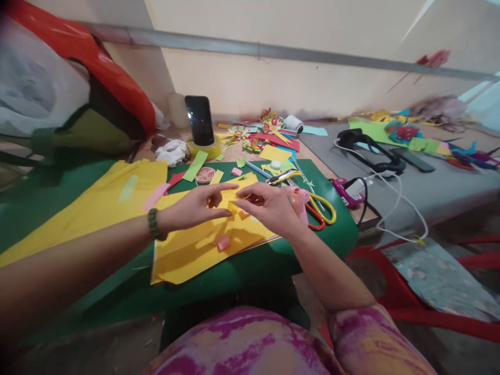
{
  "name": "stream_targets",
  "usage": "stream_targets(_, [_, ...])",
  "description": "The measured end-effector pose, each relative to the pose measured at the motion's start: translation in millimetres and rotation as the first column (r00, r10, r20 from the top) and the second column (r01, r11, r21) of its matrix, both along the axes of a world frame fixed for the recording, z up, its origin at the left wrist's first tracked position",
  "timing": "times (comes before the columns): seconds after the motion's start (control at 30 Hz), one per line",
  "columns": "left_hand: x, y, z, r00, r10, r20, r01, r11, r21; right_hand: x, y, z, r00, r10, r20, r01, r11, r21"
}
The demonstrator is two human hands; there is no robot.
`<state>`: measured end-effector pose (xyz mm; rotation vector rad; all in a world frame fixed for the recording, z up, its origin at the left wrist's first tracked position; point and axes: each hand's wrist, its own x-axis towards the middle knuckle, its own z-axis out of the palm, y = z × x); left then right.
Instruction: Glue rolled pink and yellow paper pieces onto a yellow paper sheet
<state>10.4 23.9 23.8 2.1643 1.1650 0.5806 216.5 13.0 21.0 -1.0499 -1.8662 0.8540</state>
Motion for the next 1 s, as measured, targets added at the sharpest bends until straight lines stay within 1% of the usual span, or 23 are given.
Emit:
stream_targets(0.07, [12, 17, 0.1, 0.997, -0.067, 0.03, 0.068, 0.997, -0.046, 2, 3, 1.4, 1.0, -0.021, 0.02, 0.02, 0.999, 0.032])
stream_targets(0.1, [16, 25, -1.5, 0.999, -0.053, 0.012, 0.053, 0.998, -0.015, 6, 4, 2.0, 0.998, -0.053, 0.035, 0.05, 0.997, 0.065])
stream_targets(0.2, [19, 50, -6.4, 0.983, 0.093, -0.157, -0.065, 0.982, 0.178, 24, -5, 5.4, 0.981, -0.174, 0.083, 0.156, 0.968, 0.196])
stream_targets(0.27, [14, 65, -5.7, 0.926, 0.174, -0.336, -0.05, 0.936, 0.347, 40, -20, 10.4, 0.966, -0.236, 0.103, 0.199, 0.939, 0.28])
stream_targets(0.3, [9, 73, -3.9, 0.877, 0.229, -0.423, -0.04, 0.911, 0.411, 49, -30, 13.9, 0.955, -0.277, 0.102, 0.232, 0.918, 0.322])
stream_targets(0.33, [4, 81, -1.5, 0.825, 0.299, -0.48, -0.063, 0.891, 0.449, 57, -42, 18.0, 0.94, -0.328, 0.094, 0.274, 0.89, 0.365])
stream_targets(0.4, [-6, 96, 3.8, 0.788, 0.373, -0.489, -0.122, 0.874, 0.471, 72, -67, 27.4, 0.887, -0.462, 0.025, 0.405, 0.801, 0.441])
stream_targets(0.43, [-11, 103, 6.3, 0.771, 0.404, -0.492, -0.158, 0.87, 0.466, 78, -80, 32.0, 0.845, -0.534, -0.039, 0.491, 0.744, 0.454])
stream_targets(0.5, [-19, 113, 10.1, 0.753, 0.424, -0.503, -0.213, 0.88, 0.424, 86, -101, 39.3, 0.717, -0.667, -0.202, 0.684, 0.62, 0.383])
stream_targets(0.53, [-22, 115, 11.7, 0.749, 0.425, -0.509, -0.234, 0.887, 0.397, 87, -108, 41.1, 0.651, -0.712, -0.263, 0.754, 0.566, 0.334])
stream_targets(0.57, [-24, 116, 13.0, 0.745, 0.423, -0.516, -0.251, 0.894, 0.371, 88, -111, 41.2, 0.604, -0.739, -0.298, 0.795, 0.532, 0.292])
stream_targets(0.6, [-26, 113, 14.2, 0.744, 0.427, -0.513, -0.27, 0.895, 0.354, 86, -112, 39.4, 0.602, -0.741, -0.299, 0.797, 0.534, 0.283])
stream_targets(0.63, [-27, 108, 15.2, 0.747, 0.438, -0.5, -0.286, 0.891, 0.352, 83, -109, 35.6, 0.649, -0.714, -0.263, 0.758, 0.576, 0.307])
stream_targets(0.67, [-28, 100, 15.8, 0.754, 0.448, -0.481, -0.299, 0.886, 0.356, 78, -103, 29.6, 0.729, -0.653, -0.203, 0.677, 0.647, 0.35])
stream_targets(0.7, [-28, 89, 15.6, 0.779, 0.471, -0.413, -0.314, 0.864, 0.393, 72, -95, 21.8, 0.822, -0.557, -0.116, 0.553, 0.735, 0.393])
stream_targets(0.73, [-29, 75, 14.6, 0.82, 0.46, -0.341, -0.291, 0.848, 0.443, 63, -86, 12.6, 0.901, -0.433, -0.018, 0.4, 0.815, 0.418])
stream_targets(0.77, [-29, 59, 12.5, 0.883, 0.378, -0.277, -0.213, 0.85, 0.482, 54, -76, 2.6, 0.95, -0.311, 0.032, 0.266, 0.859, 0.438])
stream_targets(0.8, [-29, 42, 9.2, 0.938, 0.272, -0.214, -0.131, 0.852, 0.507, 44, -67, -7.7, 0.975, -0.214, 0.064, 0.167, 0.889, 0.426])
stream_targets(0.83, [-30, 25, 4.7, 0.977, 0.098, -0.188, 0.008, 0.87, 0.493, 33, -60, -17.4, 0.987, -0.143, 0.078, 0.099, 0.905, 0.414])
stream_targets(0.87, [-31, 9, -0.6, 0.981, -0.067, -0.179, 0.145, 0.872, 0.468, 24, -53, -26.2, 0.992, -0.09, 0.087, 0.048, 0.917, 0.397])
stream_targets(0.9, [-32, -6, -6.4, 0.968, -0.176, -0.178, 0.239, 0.865, 0.442, 15, -49, -33.6, 0.994, -0.05, 0.097, 0.01, 0.926, 0.378])
stream_targets(0.93, [-33, -18, -12.2, 0.958, -0.229, -0.174, 0.282, 0.869, 0.407, 9, -46, -39.7, 0.994, -0.022, 0.107, -0.018, 0.932, 0.361])
stream_targets(1.0, [-35, -32, -22.4, 0.946, -0.279, -0.165, 0.32, 0.888, 0.331, -1, -44, -47.7, 0.99, 0.009, 0.137, -0.053, 0.945, 0.323])
